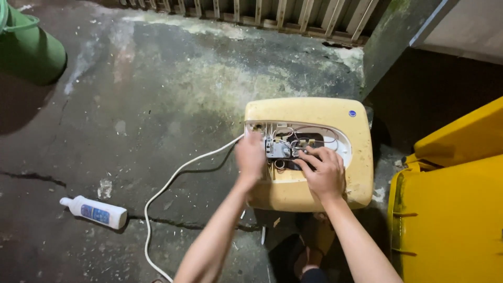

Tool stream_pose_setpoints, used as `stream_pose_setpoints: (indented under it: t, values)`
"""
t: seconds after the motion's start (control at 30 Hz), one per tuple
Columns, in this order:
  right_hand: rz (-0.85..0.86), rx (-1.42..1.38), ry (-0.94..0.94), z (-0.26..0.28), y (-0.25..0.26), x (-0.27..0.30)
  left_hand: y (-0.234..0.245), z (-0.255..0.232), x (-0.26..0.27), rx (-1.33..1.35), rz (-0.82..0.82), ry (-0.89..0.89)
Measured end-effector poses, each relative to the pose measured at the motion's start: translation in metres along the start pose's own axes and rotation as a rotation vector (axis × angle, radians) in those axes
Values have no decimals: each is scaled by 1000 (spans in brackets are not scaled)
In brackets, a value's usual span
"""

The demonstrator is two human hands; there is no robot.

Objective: Disassembling a small electric water heater to inspect and manipulate internal wiring and the power cord.

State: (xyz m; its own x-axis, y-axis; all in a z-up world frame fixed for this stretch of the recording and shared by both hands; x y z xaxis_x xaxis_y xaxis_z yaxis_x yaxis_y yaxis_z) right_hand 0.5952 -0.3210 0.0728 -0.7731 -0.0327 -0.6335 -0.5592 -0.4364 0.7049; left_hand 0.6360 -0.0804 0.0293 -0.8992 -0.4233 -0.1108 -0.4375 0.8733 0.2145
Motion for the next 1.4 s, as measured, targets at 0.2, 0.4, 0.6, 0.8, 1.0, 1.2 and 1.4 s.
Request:
stream_pose_setpoints:
  t: [0.2, 0.4, 0.6, 0.8, 1.0, 1.2, 1.4]
  values:
    - [-14, -23, -8, 1, 1, -6, -13, -11, 5, -160, 178, -73]
    - [-34, -17, -20, 3, 9, -11, 0, 6, 19, -239, 291, -153]
    - [47, -115, 66, 32, 29, -17, 14, -28, 27, -126, 215, -368]
    - [56, -84, 209, 51, 31, -17, 17, -18, 24, -7, 177, -364]
    - [67, -223, 174, 88, 17, -30, 18, -19, 28, 1, 147, -393]
    - [655, -346, -610, 97, -53, -51, 10, -36, 34, -106, 226, -468]
    - [681, -463, -711, 93, -67, -47, 21, -28, 29, -105, 264, -532]
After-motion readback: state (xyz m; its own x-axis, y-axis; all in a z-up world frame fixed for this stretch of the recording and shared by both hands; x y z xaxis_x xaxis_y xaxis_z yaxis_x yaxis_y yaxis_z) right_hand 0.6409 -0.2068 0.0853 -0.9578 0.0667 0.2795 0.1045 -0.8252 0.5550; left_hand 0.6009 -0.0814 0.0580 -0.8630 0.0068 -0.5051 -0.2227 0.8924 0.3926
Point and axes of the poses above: each hand's wrist, its own x-axis away from the middle knuckle, its own y-axis out of the back of the hand, z = x × y, the point moved 9 cm from there along -x, towards the middle knuckle, and after that the axes turned 8 degrees about -y, right-handed, at the moved point
